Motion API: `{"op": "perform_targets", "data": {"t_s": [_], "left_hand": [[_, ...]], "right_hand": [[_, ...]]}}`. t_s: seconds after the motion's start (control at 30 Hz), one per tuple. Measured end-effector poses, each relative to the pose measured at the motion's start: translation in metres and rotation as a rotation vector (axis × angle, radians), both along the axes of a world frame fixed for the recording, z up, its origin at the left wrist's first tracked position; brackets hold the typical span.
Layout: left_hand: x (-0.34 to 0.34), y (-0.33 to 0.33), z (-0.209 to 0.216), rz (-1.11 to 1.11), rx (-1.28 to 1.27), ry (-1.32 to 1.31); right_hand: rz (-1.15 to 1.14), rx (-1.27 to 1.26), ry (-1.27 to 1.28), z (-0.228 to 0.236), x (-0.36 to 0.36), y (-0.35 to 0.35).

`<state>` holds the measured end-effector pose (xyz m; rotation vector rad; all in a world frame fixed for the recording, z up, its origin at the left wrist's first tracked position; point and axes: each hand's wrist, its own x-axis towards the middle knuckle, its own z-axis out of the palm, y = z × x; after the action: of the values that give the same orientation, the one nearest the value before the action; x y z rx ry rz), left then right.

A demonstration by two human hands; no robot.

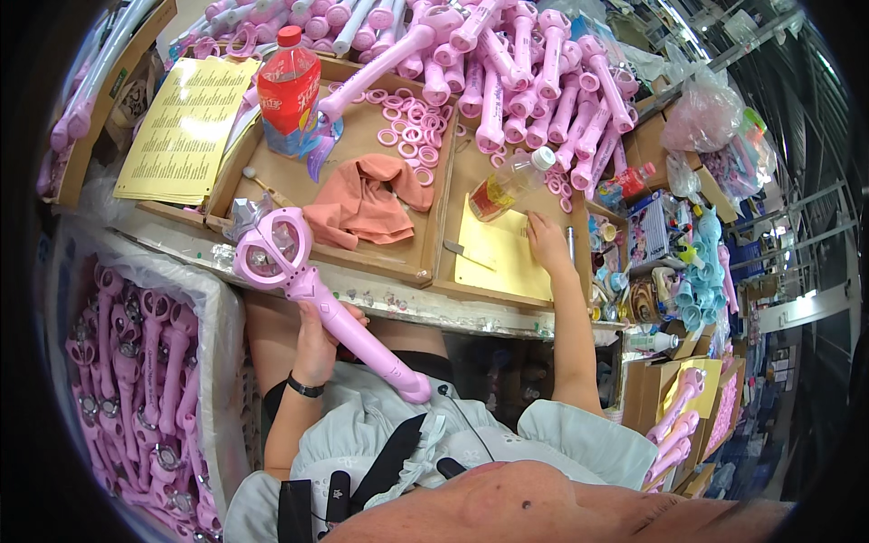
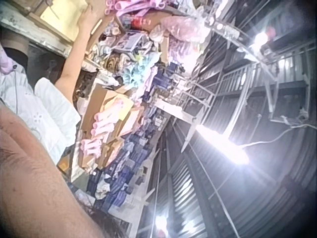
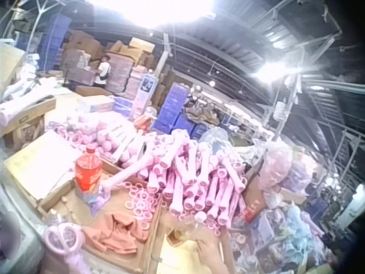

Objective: The person assembles pink plastic batons by attaching a clear top piece and a silver crown, then wiping each unit with a cloth. They handle the batons one at a time, rotate them to inspect the assembly, and place them into a bin.

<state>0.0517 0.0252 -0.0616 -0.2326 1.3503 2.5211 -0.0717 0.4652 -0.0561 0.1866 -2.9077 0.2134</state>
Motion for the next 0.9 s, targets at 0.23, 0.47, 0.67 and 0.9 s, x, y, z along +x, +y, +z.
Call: {"op": "perform_targets", "data": {"t_s": [0.23, 0.47, 0.67, 0.9], "left_hand": [[0.001, 0.001, 0.008, 0.018, -0.025, 0.002], [0.003, 0.002, 0.006, 0.028, 0.01, 0.01], [0.002, 0.002, 0.008, 0.019, -0.032, -0.006], [0.003, 0.003, 0.005, 0.054, 0.033, 0.006]], "right_hand": [[-0.032, 0.002, -0.042, 0.008, 0.004, -0.007], [-0.015, -0.016, -0.063, 0.01, 0.003, -0.003], [0.035, -0.068, -0.055, 0.011, 0.002, 0.003], [-0.021, -0.159, -0.035, 0.015, 0.004, -0.002]]}}
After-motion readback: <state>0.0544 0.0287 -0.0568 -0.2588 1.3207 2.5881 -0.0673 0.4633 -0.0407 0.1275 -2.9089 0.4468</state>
